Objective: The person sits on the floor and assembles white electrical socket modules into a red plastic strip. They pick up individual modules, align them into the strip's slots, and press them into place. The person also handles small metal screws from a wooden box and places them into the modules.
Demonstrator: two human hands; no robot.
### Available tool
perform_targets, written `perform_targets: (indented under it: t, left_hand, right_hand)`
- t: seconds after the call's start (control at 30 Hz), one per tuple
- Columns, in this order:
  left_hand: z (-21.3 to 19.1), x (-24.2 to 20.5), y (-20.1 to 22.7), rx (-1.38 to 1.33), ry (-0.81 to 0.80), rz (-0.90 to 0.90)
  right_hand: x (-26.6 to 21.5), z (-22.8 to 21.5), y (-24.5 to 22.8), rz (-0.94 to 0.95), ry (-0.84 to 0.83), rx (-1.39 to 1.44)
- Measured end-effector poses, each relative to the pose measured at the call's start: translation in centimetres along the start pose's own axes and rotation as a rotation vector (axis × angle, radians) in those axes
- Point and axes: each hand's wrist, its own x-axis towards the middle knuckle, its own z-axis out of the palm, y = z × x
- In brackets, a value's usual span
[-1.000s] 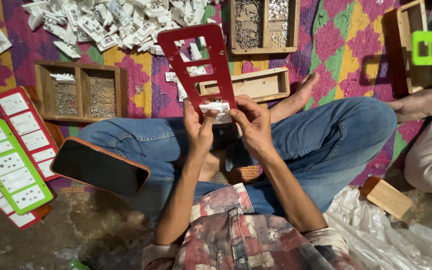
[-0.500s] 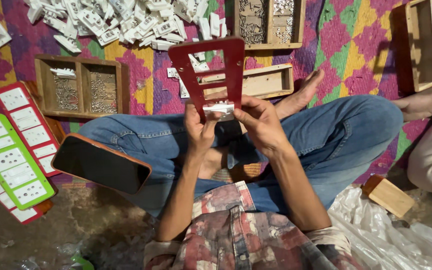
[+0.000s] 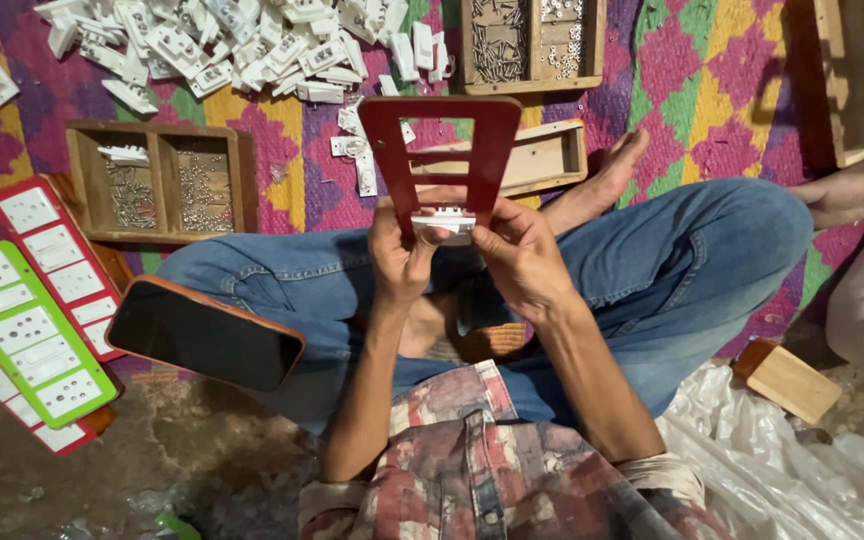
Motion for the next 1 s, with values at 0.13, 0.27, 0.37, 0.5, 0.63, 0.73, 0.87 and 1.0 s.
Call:
perform_targets:
  t: [0.13, 0.27, 0.37, 0.5, 0.63, 0.73, 0.87, 1.0]
  left_hand:
    - [0.1, -0.2, -0.3, -0.135, 0.051, -0.058]
    - [0.4, -1.1, -0.8, -0.130, 0.180, -0.065]
    - [0.6, -1.7, -1.3, -0.020, 0.204, -0.014]
    - [0.8, -2.4, -1.9, 0.221, 0.250, 0.029]
    - [1.0, -2.3, -1.9, 0.271, 0.252, 0.107]
    - [1.1, -2.0, -1.5, 0.320, 0.237, 0.227]
    - [1.6, -2.0, -0.6, 0.201, 0.206, 0.229]
    - [1.6, -1.5, -0.4, 0.232, 0.259, 0.114]
  right_hand:
    - [-0.2, 0.8, 0.1, -0.101, 0.028, -0.170]
    - [-0.3, 1.8, 0.9, -0.278, 0.102, -0.518]
    - [0.1, 2.3, 1.2, -0.361, 0.103, -0.522]
    - [0.0, 2.5, 1.6, -0.379, 0.145, -0.531]
    - [-0.2, 2.7, 1.7, -0.377, 0.196, -0.591]
    - [0.1, 2.7, 1.4, -0.327, 0.212, -0.516]
    - [0.2, 2.8, 0.9, -0.373, 0.116, -0.636]
    - [0.2, 3.1, 0.9, -0.357, 0.102, -0.656]
